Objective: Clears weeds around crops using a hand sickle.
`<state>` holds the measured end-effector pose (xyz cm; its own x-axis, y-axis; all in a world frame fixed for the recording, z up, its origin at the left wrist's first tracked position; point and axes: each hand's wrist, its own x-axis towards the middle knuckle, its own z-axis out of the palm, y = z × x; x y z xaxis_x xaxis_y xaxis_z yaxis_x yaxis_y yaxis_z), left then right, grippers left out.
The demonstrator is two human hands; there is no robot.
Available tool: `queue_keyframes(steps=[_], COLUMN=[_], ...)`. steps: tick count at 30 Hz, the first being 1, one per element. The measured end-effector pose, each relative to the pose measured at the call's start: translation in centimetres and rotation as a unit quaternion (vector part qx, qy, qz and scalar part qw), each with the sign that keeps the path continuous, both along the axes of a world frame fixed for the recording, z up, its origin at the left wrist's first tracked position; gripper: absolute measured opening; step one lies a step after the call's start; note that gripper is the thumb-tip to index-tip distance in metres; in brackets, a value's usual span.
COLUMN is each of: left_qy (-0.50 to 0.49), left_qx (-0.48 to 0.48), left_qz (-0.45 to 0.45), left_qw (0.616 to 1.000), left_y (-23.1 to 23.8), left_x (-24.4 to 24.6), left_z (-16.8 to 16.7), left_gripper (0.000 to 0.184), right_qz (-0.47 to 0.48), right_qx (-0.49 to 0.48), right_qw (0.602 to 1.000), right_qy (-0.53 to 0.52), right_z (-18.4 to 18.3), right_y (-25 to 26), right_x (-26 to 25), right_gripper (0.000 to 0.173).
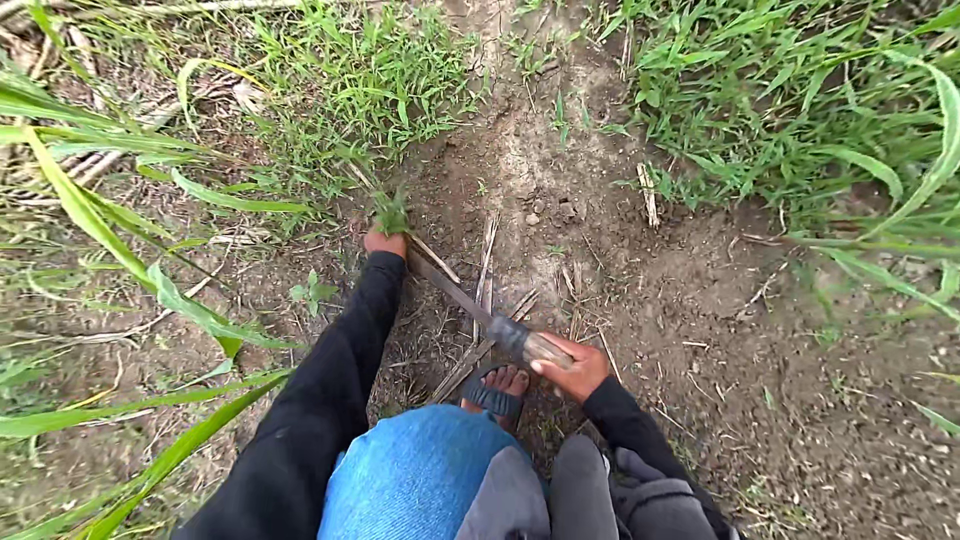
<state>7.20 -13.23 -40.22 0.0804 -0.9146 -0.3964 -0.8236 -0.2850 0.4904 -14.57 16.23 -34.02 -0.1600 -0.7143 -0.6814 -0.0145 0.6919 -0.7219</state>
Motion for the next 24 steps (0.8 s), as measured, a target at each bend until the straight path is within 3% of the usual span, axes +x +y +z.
queue_keyframes(steps=[2, 5, 7, 10, 13, 16, 18, 20, 24], left_qy=[0.007, 0.011, -0.013, -0.127, -0.282, -0.359, -0.36, -0.336, -0.265], left_qx=[0.067, 0.142, 0.155, 0.132, 0.13, 0.15, 0.157, 0.164, 0.155], left_qz=[-0.11, -0.331, -0.378, -0.287, -0.201, -0.173, -0.181, -0.169, -0.149], left_qw=[0.992, 0.933, 0.913, 0.94, 0.929, 0.905, 0.901, 0.912, 0.94], left_y=[4.4, 9.9, 10.8, 8.2, 3.3, 0.4, -0.4, -0.4, 1.4], left_x=[-0.7, -1.4, -1.5, -0.4, 2.0, 4.4, 5.0, 4.5, -0.6], left_z=[0.9, 1.1, 1.9, 2.2, 1.2, -0.5, -1.5, -1.6, 1.1], left_gripper=[0.032, 0.032, 0.037, 0.055, 0.082, 0.072, 0.051, 0.044, 0.046], right_qz=[-0.052, -0.089, -0.105, -0.104, -0.093, -0.113, -0.139, -0.183, -0.378], right_qx=[0.052, 0.102, 0.079, 0.081, 0.101, 0.064, 0.014, 0.006, 0.054], right_qw=[0.995, 0.985, 0.988, 0.99, 0.988, 0.991, 0.99, 0.983, 0.923], right_qy=[-0.067, -0.108, -0.08, -0.053, -0.072, -0.045, -0.008, 0.002, -0.049], right_z=[0.1, 0.1, -0.2, 0.9, 1.6, 2.7, 3.5, 4.6, 7.3], right_y=[3.3, 8.0, 10.2, 9.9, 9.2, 9.4, 10.4, 11.7, 15.7], right_x=[-2.8, -6.4, -7.6, -7.9, -7.4, -6.5, -6.1, -6.4, -7.3], right_gripper=[0.053, 0.048, 0.044, 0.041, 0.045, 0.042, 0.041, 0.041, 0.043])
